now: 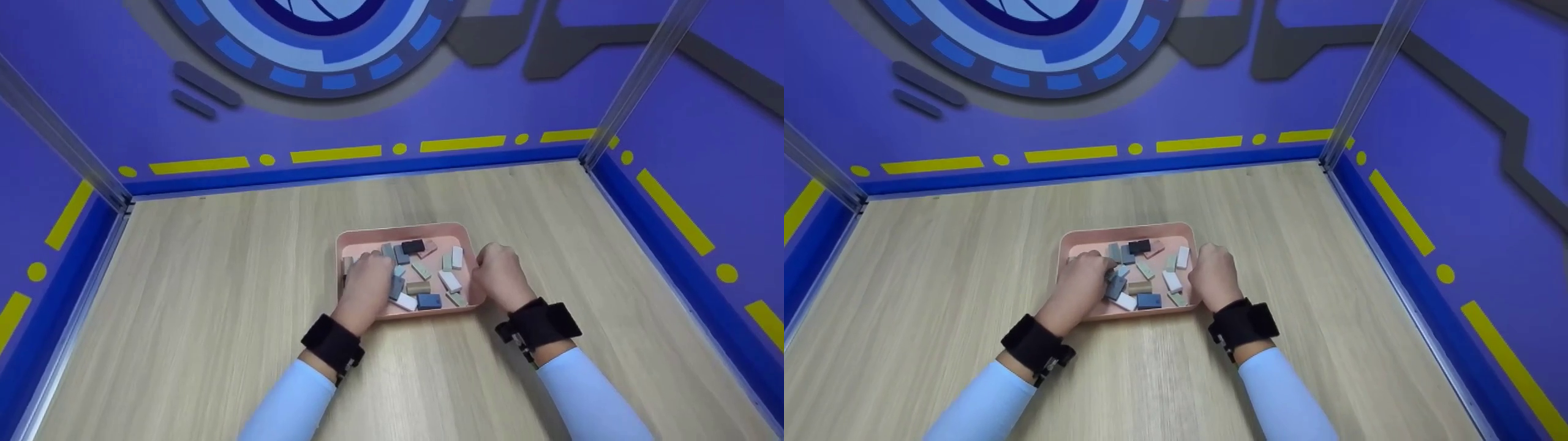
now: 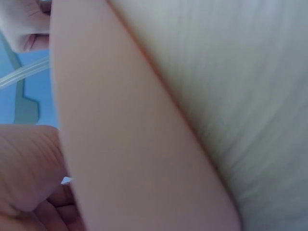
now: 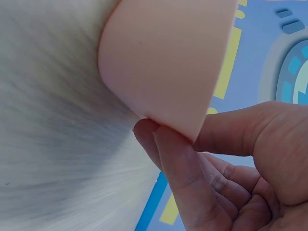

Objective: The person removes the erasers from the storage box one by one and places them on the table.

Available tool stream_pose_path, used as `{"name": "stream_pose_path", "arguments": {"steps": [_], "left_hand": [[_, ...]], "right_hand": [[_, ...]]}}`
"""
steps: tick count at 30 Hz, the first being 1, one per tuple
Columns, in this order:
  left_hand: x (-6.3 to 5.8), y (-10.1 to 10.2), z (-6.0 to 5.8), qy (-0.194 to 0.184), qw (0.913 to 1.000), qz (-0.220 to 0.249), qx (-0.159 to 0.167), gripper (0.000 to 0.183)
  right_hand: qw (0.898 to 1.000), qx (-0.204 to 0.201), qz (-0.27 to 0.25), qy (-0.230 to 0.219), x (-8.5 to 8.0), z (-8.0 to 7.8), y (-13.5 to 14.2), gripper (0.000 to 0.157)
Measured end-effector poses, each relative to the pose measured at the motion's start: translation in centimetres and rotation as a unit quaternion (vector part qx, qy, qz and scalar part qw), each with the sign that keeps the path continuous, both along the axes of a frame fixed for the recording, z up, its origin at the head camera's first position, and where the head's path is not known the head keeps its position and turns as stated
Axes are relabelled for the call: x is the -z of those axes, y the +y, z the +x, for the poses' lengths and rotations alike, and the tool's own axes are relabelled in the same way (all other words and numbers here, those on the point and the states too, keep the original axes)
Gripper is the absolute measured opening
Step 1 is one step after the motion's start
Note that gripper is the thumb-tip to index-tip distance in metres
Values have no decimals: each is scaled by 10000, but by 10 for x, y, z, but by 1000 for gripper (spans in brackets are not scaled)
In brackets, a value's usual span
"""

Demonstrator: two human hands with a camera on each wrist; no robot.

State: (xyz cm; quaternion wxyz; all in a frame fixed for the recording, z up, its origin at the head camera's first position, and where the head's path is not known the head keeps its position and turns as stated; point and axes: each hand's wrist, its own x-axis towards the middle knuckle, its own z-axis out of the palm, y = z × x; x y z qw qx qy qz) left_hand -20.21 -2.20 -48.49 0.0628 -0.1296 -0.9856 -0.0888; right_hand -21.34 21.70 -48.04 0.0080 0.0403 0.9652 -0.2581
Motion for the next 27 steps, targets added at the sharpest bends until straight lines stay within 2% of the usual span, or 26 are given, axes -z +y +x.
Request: {"name": "stream_pose_path", "arguments": {"steps": [3, 6, 9, 12, 15, 19, 27], "left_hand": [[-10, -9, -2, 29, 9993, 369, -110, 18], [-20, -25, -6, 361, 9964, 710, -274, 22], [-28, -46, -10, 596, 9896, 1184, -560, 24], [-32, -69, -15, 673, 9796, 1660, -906, 23], [-29, -91, -19, 607, 9689, 2026, -1283, 24], [-18, -111, -21, 167, 9534, 2416, -1798, 29], [3, -126, -25, -718, 9134, 3225, -2379, 30]], "right_hand": [[10000, -34, 33, 43, -1, -1, 0, 12], [9999, -83, 58, 131, 0, -1, 0, 18], [9998, -117, 44, 165, 0, -1, 1, 27], [9998, -132, 7, 165, 1, 0, 2, 32], [9998, -119, -11, 144, 1, 0, 3, 32], [9999, -67, -16, 85, 2, 0, 4, 29], [9999, -39, -110, -38, 1, -1, 3, 25]]}}
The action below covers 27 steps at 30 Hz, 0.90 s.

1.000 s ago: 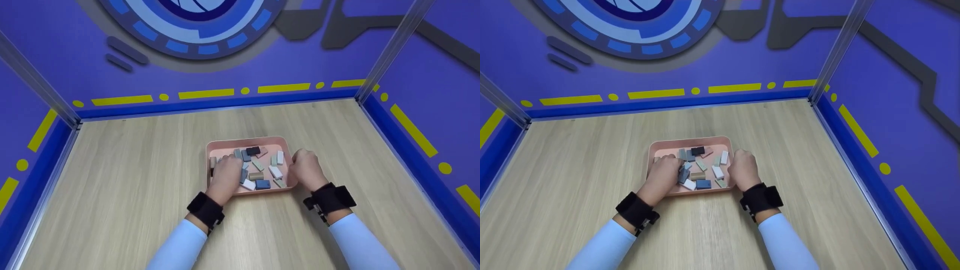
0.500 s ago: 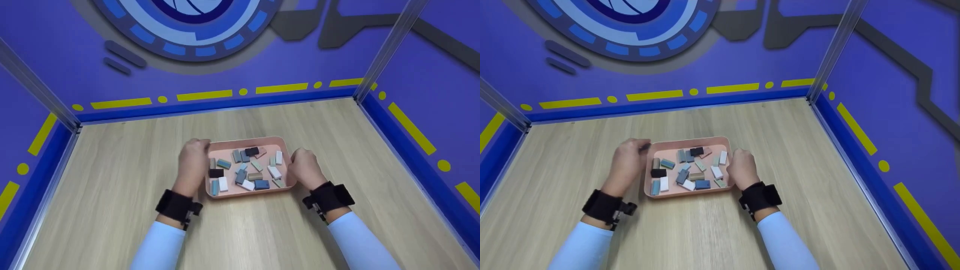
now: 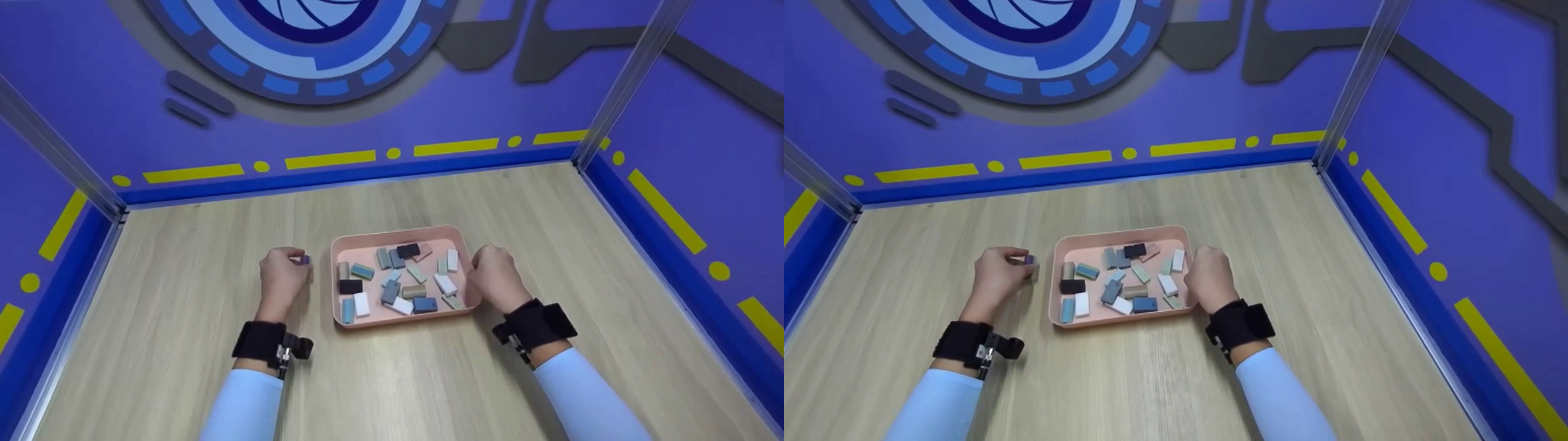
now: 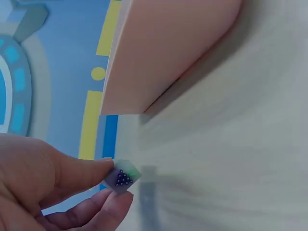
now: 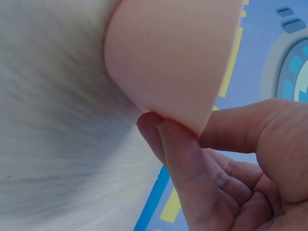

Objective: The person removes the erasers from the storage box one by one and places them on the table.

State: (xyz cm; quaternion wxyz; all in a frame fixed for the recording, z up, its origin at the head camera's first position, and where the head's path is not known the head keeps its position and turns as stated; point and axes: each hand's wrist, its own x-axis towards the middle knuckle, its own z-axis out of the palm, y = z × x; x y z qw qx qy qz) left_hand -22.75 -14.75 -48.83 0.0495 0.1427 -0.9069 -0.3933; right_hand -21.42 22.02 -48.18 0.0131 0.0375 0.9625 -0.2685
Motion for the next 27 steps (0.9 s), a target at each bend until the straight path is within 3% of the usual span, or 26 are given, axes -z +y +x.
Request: {"name": "stream_pose_path", "arguments": {"steps": [7, 17, 23, 27], "left_hand": [[5, -4, -3, -232, 9994, 234, -49, 29], [3, -6, -3, -461, 9987, 198, 89, 35], [6, -7, -3, -506, 9986, -30, 133, 33], [3, -2, 1, -140, 9980, -599, 164, 35]], "right_hand": [[10000, -66, -1, 70, 0, -1, -1, 25], [9991, -92, 286, 308, -1, -1, -2, 17], [9992, -102, 291, 266, -1, -2, -2, 14], [9994, -79, 276, 199, 0, -2, -2, 14]]}}
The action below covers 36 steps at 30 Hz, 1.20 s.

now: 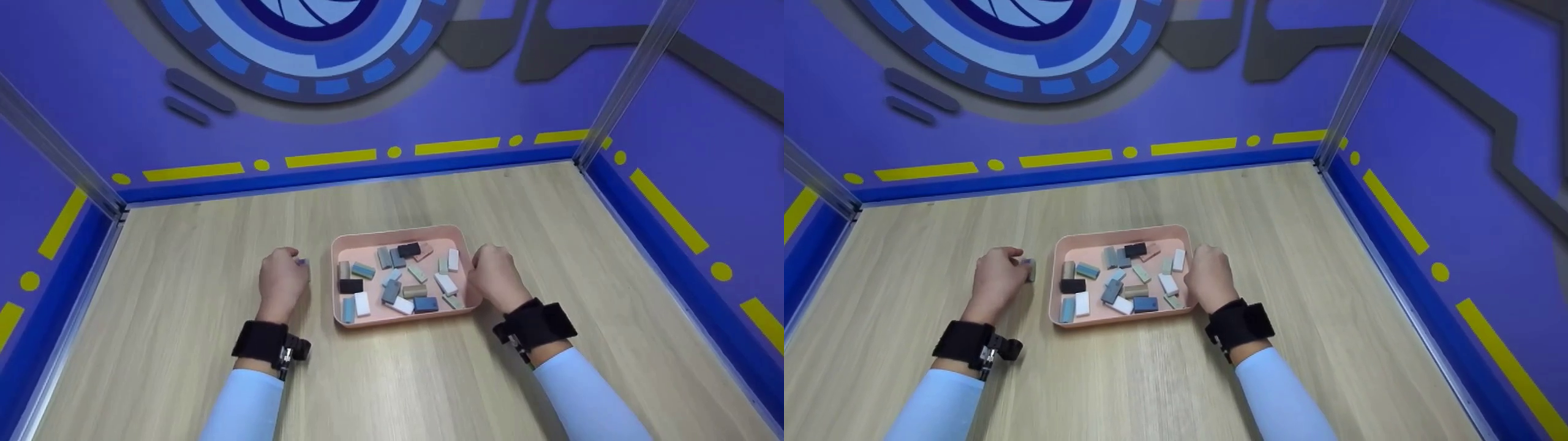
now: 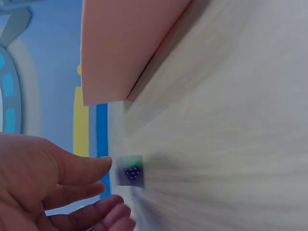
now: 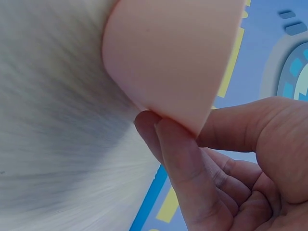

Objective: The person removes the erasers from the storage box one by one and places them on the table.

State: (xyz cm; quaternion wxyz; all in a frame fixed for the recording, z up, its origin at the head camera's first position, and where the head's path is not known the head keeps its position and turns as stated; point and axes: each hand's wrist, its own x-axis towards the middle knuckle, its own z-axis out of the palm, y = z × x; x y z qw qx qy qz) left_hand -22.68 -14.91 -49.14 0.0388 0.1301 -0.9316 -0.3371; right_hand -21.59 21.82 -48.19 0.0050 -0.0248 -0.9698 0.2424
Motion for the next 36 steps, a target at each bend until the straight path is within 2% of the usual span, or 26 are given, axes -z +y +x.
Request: {"name": "stream_pose_path", "arguments": {"steps": [3, 7, 12, 14, 21, 29, 36], "left_hand": [[-9, 12, 5, 418, 9972, -616, 60, 43], [-24, 35, 12, 886, 9878, -1264, 186, 62], [-37, 70, 26, 1168, 9774, -1695, 476, 75], [-39, 84, 31, 1111, 9762, -1729, 695, 77], [-33, 117, 44, 411, 9761, -1389, 1622, 67], [-20, 132, 44, 145, 9723, -1171, 2016, 63], [-8, 138, 45, 61, 9622, -1078, 2499, 39]], "right_hand": [[9999, 63, -49, -101, 0, 1, -1, 13], [9996, 139, -97, -244, 0, 0, -2, 11], [9996, 125, -90, -228, 0, 0, -3, 12], [9998, 81, -64, -140, 0, 0, -3, 16], [10000, -22, 33, 73, 1, 0, -2, 23], [9999, 11, -44, -92, 1, -1, -1, 21], [9998, 36, -84, -170, -1, -1, 1, 21]]}}
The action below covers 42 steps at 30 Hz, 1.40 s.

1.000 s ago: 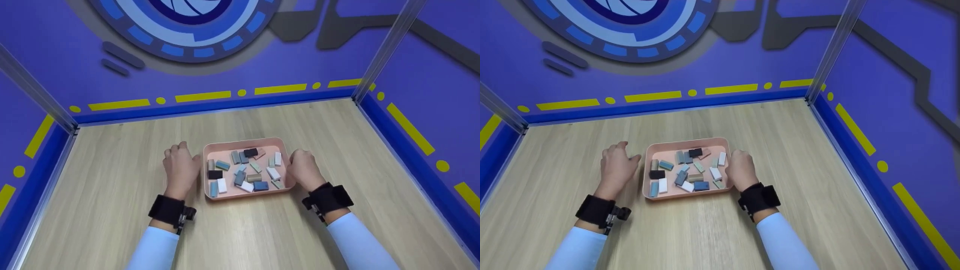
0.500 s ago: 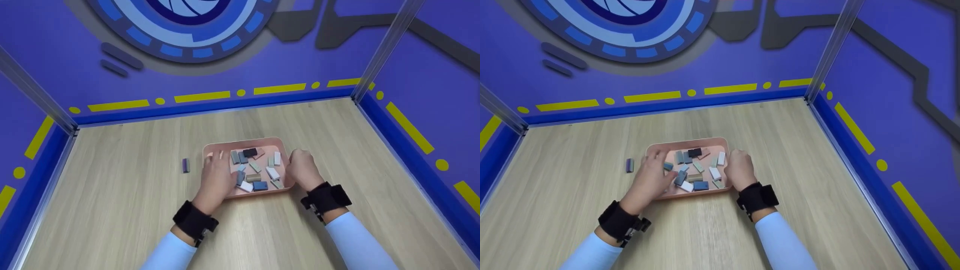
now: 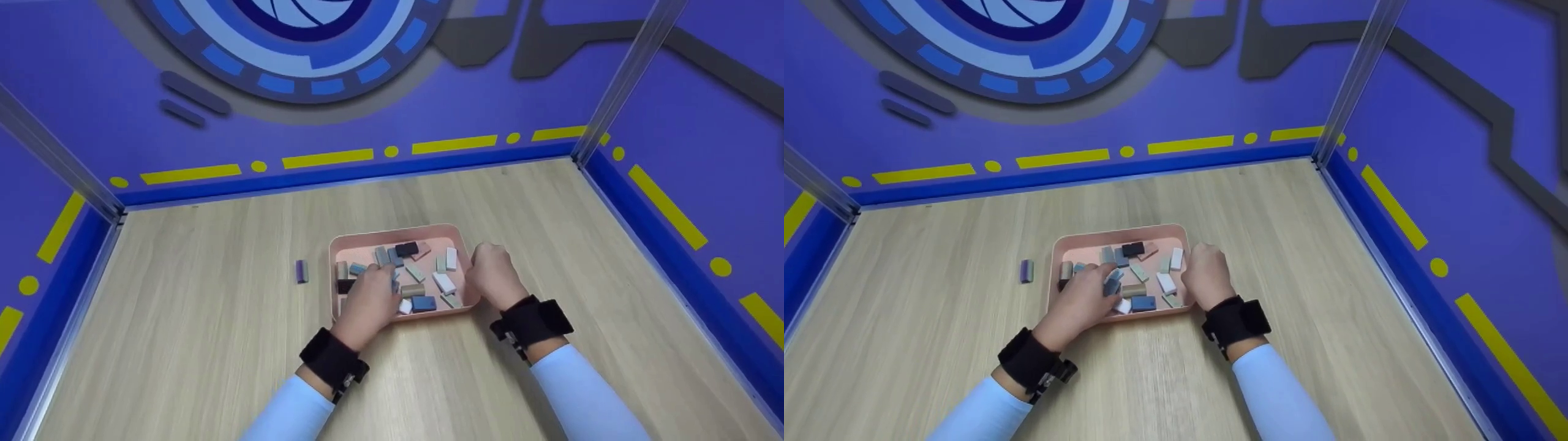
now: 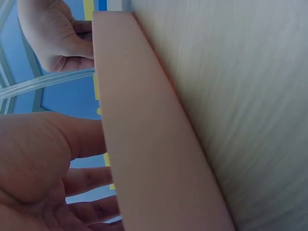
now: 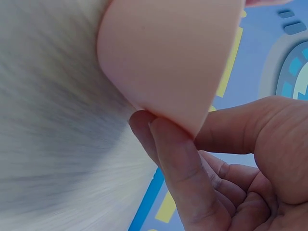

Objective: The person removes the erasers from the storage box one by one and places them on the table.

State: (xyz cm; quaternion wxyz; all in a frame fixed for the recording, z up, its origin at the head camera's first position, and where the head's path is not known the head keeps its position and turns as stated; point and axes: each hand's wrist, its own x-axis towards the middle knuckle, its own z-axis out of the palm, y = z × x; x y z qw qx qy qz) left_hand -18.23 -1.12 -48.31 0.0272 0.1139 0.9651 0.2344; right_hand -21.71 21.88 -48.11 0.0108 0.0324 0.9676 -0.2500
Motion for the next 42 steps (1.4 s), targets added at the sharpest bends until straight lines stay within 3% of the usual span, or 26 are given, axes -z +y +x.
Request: {"name": "stream_pose_path", "arguments": {"steps": [7, 12, 24, 27, 32, 37, 42], "left_hand": [[4, 2, -3, 193, 9995, -67, 251, 21], [3, 2, -4, 159, 9995, 28, 283, 20], [2, -1, -5, 270, 9993, 24, 239, 17], [-4, -7, -6, 122, 9999, 112, 34, 19], [-22, -28, -14, 109, 9965, 538, -623, 28], [-36, -61, -24, 475, 9886, 824, -1171, 34], [-39, -100, -35, 881, 9785, 879, -1645, 35]], "right_hand": [[10000, 90, 31, -8, -1, 1, 0, 26], [9997, 24, 115, 208, 0, 0, 2, 28], [10000, 69, 58, 21, 0, -1, 1, 24], [10000, 75, 47, -3, 1, -1, 1, 23], [10000, 18, 36, 40, 2, -1, 0, 25], [10000, 37, 13, -48, 1, -1, -1, 26], [9998, 39, 33, -185, 1, -1, -1, 24]]}}
